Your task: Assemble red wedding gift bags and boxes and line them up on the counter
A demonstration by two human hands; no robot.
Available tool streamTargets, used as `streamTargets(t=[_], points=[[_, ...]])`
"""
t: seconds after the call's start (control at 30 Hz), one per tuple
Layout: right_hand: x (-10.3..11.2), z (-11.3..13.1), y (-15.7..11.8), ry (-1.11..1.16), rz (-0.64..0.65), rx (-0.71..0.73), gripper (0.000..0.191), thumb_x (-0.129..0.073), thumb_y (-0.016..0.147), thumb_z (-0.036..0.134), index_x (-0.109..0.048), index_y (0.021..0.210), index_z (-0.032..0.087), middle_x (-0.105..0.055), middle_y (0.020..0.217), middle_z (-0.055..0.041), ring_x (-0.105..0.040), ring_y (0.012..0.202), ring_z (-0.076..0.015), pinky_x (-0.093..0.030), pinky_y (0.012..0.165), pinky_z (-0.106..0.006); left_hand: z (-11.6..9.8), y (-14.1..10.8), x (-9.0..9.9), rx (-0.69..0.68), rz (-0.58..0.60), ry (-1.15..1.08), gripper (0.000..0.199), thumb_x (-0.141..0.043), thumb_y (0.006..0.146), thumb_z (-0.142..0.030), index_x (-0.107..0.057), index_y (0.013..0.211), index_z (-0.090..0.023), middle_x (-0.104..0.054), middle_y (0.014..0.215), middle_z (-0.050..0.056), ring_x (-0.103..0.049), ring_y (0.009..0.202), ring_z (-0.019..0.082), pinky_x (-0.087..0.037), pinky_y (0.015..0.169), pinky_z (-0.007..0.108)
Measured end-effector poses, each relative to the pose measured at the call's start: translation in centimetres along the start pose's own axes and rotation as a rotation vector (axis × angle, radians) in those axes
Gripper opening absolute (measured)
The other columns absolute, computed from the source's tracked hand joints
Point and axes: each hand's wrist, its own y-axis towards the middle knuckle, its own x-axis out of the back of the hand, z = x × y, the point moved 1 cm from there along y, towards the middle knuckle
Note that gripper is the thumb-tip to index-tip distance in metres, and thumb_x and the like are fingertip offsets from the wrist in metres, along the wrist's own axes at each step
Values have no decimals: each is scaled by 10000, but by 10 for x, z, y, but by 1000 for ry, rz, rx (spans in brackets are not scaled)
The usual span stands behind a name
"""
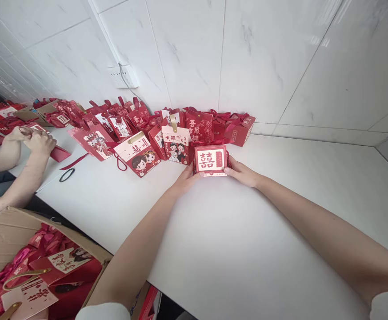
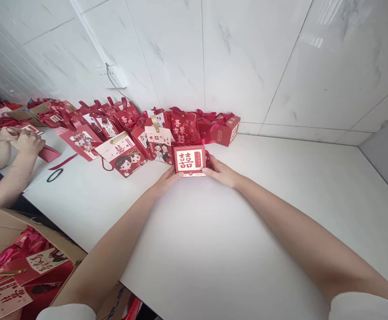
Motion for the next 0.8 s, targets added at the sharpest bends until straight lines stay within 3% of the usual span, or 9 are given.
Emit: streamTargets(t=[0.17,0.53,0.7,0.8], points=[[0,-4,1,-28,2,32,807,-442,872,655,-131,1505,262,-413,1461,-72,-463,1260,-319,-402,1039,-471,7,4,1,-27,-22,63,649,-569,827,-384,-371,1428,-238,-441,1447,40,-323,1377,291,-243,1146,418],[1,-7,1,-54,-9,14,799,-457,868,649,-163,1497,255,-462,1416,-82,-510,1202,-312,-417,1019,-481,14,8,2,-73,-65,102,599,-562,815,-344,-431,1386,-216,-450,1437,61,-404,1322,288,-291,1122,428],[-3,2,0,31,-30,-27,707,-487,884,592,-254,1464,261,-462,1419,-67,-519,1197,-294,-396,1047,-476,15,8,1,-98,-99,80,586,-570,825,-368,-433,1373,-210,-488,1404,71,-434,1300,279,-338,1093,416],[-10,8,1,104,-105,-106,621,-513,888,551,-345,1411,263,-477,1407,-61,-495,1229,-287,-383,1062,-480,13,8,0,-132,-144,125,597,-620,797,-374,-457,1342,-192,-511,1379,85,-464,1273,273,-357,1081,402]])
